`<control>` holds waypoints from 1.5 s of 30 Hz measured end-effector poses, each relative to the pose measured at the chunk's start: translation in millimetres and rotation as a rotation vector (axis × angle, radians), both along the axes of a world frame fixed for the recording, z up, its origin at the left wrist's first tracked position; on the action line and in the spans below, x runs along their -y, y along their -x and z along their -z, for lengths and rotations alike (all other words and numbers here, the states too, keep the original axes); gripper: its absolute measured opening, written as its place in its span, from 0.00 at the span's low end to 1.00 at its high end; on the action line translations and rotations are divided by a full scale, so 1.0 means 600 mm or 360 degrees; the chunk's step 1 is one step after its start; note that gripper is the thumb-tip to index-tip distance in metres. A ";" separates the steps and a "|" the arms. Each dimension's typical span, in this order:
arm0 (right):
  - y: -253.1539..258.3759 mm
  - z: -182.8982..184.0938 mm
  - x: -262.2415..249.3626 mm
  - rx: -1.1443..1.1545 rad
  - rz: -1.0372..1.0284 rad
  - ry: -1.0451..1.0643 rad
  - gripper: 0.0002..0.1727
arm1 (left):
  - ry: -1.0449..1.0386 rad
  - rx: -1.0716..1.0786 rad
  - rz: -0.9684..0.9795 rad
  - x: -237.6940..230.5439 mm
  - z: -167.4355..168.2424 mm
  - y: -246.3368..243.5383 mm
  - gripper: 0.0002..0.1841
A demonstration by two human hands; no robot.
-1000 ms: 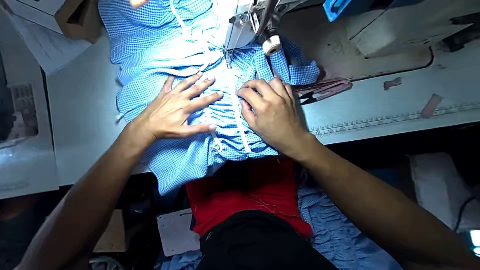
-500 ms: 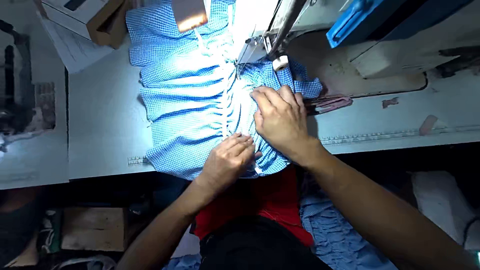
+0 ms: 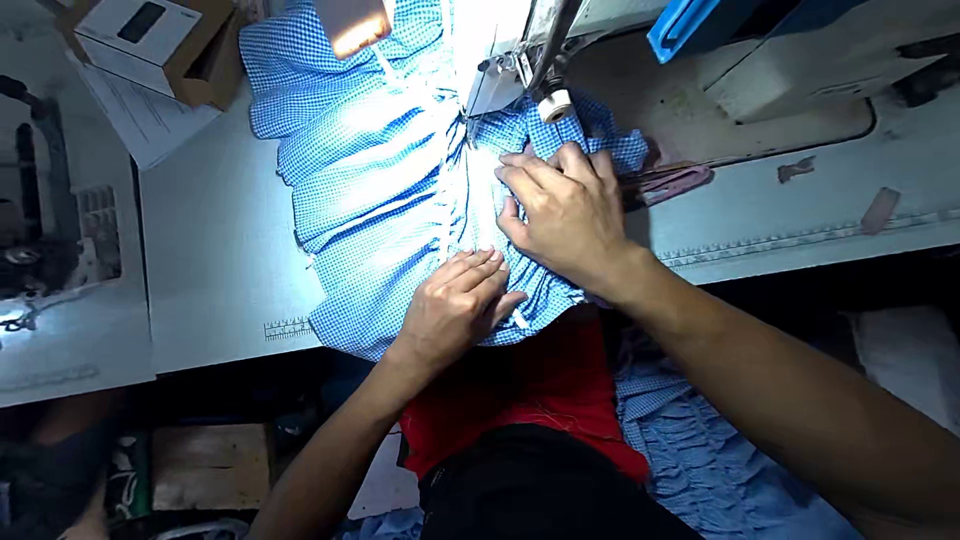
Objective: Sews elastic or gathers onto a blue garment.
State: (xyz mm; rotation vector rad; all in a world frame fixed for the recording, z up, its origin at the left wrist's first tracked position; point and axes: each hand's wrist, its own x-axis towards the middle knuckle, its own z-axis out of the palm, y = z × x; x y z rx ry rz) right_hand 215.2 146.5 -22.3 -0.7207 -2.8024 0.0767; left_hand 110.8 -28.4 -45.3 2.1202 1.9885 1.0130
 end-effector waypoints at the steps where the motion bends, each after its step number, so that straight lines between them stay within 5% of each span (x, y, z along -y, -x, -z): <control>1: 0.000 -0.002 -0.001 -0.0009 -0.0017 0.0011 0.20 | 0.0014 -0.0008 0.0011 -0.001 -0.001 0.003 0.18; 5: 0.001 0.000 -0.006 -0.0076 -0.0091 -0.0031 0.13 | 0.0040 -0.0044 0.0069 -0.006 -0.005 0.017 0.18; 8: -0.003 -0.003 -0.011 -0.0039 -0.0055 0.0018 0.18 | 0.0024 -0.0060 0.0072 -0.011 -0.006 0.023 0.15; 14: -0.001 0.001 -0.009 -0.0087 -0.0110 0.0001 0.14 | 0.0039 -0.0056 0.0093 -0.021 -0.006 0.033 0.13; 17: -0.002 0.001 -0.010 -0.0068 -0.0060 0.0012 0.21 | 0.0044 -0.0068 0.0095 -0.025 -0.006 0.039 0.13; 21: 0.000 0.000 -0.005 -0.0121 -0.0167 0.0010 0.13 | 0.0061 -0.0083 0.0108 -0.035 -0.007 0.047 0.13; 33: 0.019 -0.003 -0.019 -0.0001 0.0004 -0.0025 0.17 | 0.0011 -0.0150 0.0145 -0.058 -0.003 0.077 0.12; 45: 0.061 0.004 -0.051 -0.0180 0.0083 -0.0245 0.14 | 0.0032 -0.0232 0.0383 -0.116 -0.003 0.165 0.20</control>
